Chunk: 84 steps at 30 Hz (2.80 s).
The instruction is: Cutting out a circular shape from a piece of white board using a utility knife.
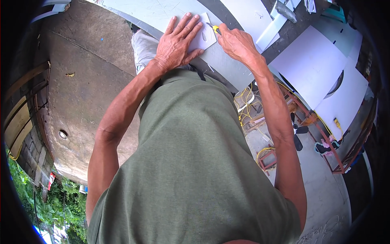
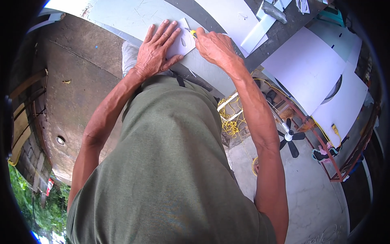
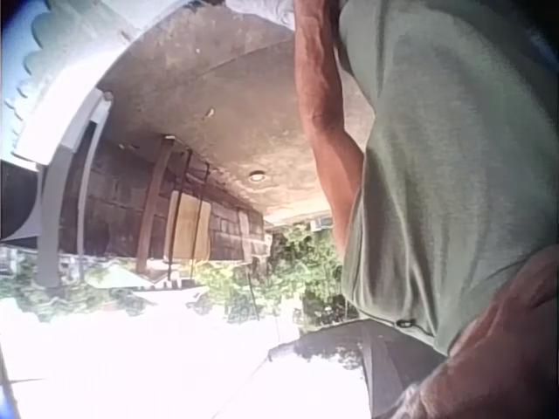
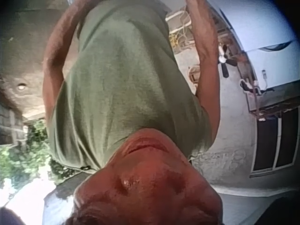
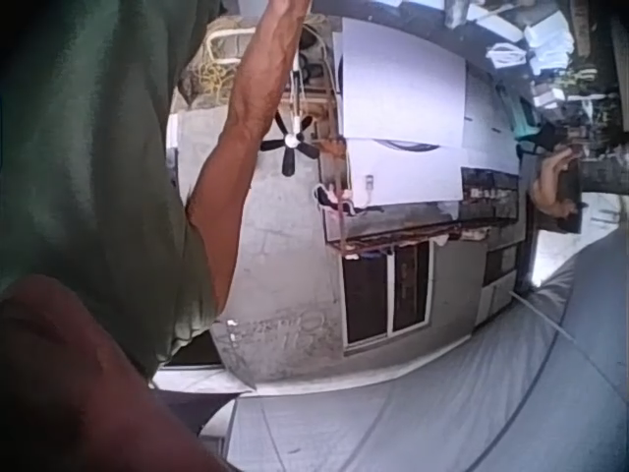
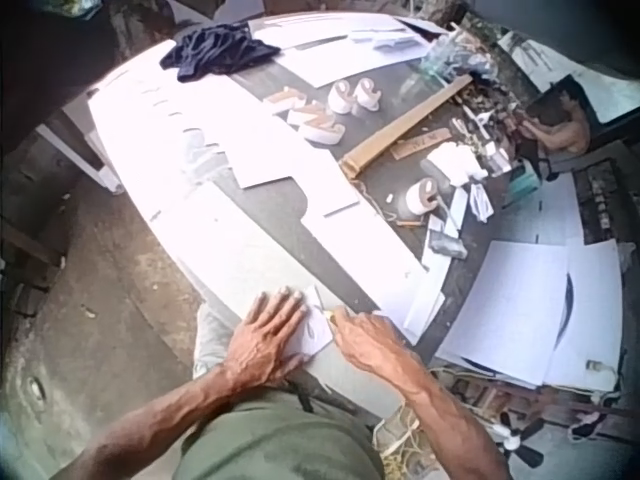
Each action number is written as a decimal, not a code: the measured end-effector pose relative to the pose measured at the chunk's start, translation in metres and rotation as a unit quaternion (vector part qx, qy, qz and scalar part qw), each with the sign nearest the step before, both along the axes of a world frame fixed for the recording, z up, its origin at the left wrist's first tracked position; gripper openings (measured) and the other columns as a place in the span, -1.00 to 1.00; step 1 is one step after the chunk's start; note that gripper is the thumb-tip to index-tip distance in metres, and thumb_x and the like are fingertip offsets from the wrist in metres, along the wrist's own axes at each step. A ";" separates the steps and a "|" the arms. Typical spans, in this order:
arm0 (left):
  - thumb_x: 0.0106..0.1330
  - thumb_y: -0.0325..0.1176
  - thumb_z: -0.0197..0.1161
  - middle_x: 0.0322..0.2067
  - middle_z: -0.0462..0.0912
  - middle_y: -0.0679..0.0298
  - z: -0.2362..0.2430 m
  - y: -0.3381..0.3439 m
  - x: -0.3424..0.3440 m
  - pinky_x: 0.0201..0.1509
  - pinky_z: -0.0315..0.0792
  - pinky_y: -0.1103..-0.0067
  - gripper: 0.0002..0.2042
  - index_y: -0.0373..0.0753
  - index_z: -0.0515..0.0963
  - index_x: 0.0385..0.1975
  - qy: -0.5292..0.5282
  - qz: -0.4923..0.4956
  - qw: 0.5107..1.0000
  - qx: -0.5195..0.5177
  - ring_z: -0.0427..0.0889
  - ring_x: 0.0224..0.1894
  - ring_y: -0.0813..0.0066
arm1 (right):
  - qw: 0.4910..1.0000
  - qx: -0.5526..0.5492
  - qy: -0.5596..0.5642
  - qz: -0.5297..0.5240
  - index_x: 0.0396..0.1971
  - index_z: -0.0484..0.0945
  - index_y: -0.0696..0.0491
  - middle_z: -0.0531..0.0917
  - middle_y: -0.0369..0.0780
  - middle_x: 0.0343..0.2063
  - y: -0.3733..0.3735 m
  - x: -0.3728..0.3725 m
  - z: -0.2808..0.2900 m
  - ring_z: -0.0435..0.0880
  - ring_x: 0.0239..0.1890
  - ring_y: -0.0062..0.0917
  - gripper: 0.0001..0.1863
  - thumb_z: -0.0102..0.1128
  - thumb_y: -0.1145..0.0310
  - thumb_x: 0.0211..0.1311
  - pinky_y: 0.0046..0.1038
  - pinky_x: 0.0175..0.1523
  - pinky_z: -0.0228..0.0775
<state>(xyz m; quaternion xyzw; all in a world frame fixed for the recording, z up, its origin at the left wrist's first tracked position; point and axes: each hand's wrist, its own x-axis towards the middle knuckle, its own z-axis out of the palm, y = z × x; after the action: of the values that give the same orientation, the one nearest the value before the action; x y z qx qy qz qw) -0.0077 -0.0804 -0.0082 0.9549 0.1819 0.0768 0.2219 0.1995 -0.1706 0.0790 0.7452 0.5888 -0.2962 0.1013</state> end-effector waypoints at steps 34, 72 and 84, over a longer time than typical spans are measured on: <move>0.31 0.34 0.13 0.55 0.06 0.27 0.010 -0.007 0.004 0.64 -0.21 0.11 -0.12 -0.11 0.18 0.51 0.023 0.025 0.998 -0.047 -0.07 0.61 0.18 | 0.993 -0.002 0.048 -0.106 -0.29 0.39 0.24 0.68 0.16 -0.53 -0.011 -0.024 0.000 0.75 -0.37 0.09 -0.73 0.02 0.29 0.44 0.04 -0.25 0.58; 0.30 0.31 0.17 0.56 0.06 0.26 0.008 -0.008 0.005 0.63 -0.17 0.07 -0.15 -0.09 0.21 0.49 0.018 0.031 0.998 -0.043 -0.06 0.60 0.13 | 0.985 -0.026 0.043 -0.167 -0.21 0.37 0.25 0.67 0.20 -0.50 -0.029 -0.044 0.001 0.72 -0.35 0.17 -0.70 -0.01 0.25 0.47 0.08 -0.21 0.55; 0.32 0.27 0.18 0.55 0.08 0.24 0.010 -0.009 0.007 0.63 -0.16 0.10 -0.17 -0.11 0.22 0.49 0.025 0.031 0.999 -0.037 -0.06 0.60 0.12 | 0.974 -0.032 0.052 -0.218 -0.20 0.38 0.27 0.65 0.26 -0.47 -0.033 -0.055 0.003 0.70 -0.31 0.23 -0.69 -0.01 0.26 0.46 0.08 -0.18 0.55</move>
<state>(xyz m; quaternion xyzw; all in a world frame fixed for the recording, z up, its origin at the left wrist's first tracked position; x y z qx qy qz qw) -0.0008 -0.0890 0.0019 0.9416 0.2198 0.0529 0.2497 0.1442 -0.2034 0.0823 0.8358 0.4066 -0.3680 0.0271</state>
